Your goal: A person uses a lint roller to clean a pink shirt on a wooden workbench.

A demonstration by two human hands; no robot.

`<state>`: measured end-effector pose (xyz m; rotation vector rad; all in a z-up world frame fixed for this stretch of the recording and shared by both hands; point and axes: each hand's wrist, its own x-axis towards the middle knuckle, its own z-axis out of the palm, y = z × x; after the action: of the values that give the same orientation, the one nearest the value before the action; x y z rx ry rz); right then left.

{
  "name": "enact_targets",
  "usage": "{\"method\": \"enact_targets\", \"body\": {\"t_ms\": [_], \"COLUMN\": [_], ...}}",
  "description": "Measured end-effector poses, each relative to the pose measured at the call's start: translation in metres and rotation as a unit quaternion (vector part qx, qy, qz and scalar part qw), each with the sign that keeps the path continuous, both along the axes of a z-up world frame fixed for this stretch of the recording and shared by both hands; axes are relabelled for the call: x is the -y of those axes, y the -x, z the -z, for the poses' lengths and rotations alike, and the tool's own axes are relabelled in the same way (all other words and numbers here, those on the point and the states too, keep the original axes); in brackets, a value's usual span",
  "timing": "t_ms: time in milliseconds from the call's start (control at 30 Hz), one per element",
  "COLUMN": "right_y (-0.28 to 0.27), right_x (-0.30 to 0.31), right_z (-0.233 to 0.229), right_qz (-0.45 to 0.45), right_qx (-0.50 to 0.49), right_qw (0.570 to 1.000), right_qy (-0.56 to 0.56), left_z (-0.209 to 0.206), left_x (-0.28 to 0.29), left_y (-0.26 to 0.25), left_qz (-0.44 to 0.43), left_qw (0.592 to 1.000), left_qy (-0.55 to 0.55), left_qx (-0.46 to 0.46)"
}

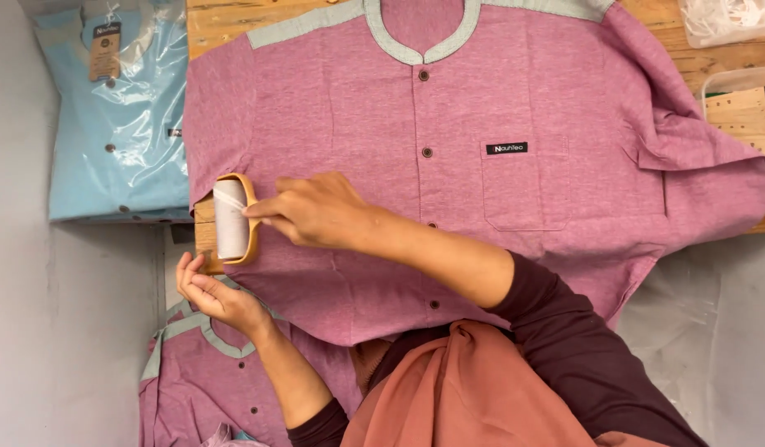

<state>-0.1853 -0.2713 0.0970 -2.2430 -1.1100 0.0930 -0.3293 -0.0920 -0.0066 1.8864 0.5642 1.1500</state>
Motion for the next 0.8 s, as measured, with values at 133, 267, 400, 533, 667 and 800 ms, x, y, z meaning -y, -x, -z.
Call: {"method": "enact_targets", "body": {"t_ms": [133, 267, 400, 533, 667, 800], "right_y": [0.003, 0.011, 0.019, -0.013, -0.084, -0.143], "right_x": [0.055, 0.15, 0.181, 0.13, 0.044, -0.017], "right_z": [-0.019, -0.075, -0.105, -0.064, -0.024, 0.01], "right_qz": [-0.015, 0.021, 0.103, 0.119, 0.15, 0.176], "right_qx": [0.01, 0.001, -0.083, -0.022, 0.024, 0.061], "right_qw": [1.0, 0.992, 0.967, 0.975, 0.982, 0.978], "right_qy": [-0.017, 0.122, 0.219, 0.187, 0.114, 0.089], "left_z": [0.007, 0.01, -0.014, -0.033, -0.047, -0.055], "left_x": [-0.006, -0.02, -0.02, -0.012, 0.001, 0.008], "left_y": [0.003, -0.002, -0.021, -0.039, -0.039, -0.039], "left_qz": [-0.011, -0.007, 0.005, 0.046, 0.043, 0.036], "left_qw": [0.999, 0.987, 0.952, 0.949, 0.944, 0.946], "left_qy": [-0.02, -0.137, -0.271, -0.268, -0.247, -0.215], "left_qx": [-0.025, -0.084, -0.145, -0.157, -0.215, -0.239]}}
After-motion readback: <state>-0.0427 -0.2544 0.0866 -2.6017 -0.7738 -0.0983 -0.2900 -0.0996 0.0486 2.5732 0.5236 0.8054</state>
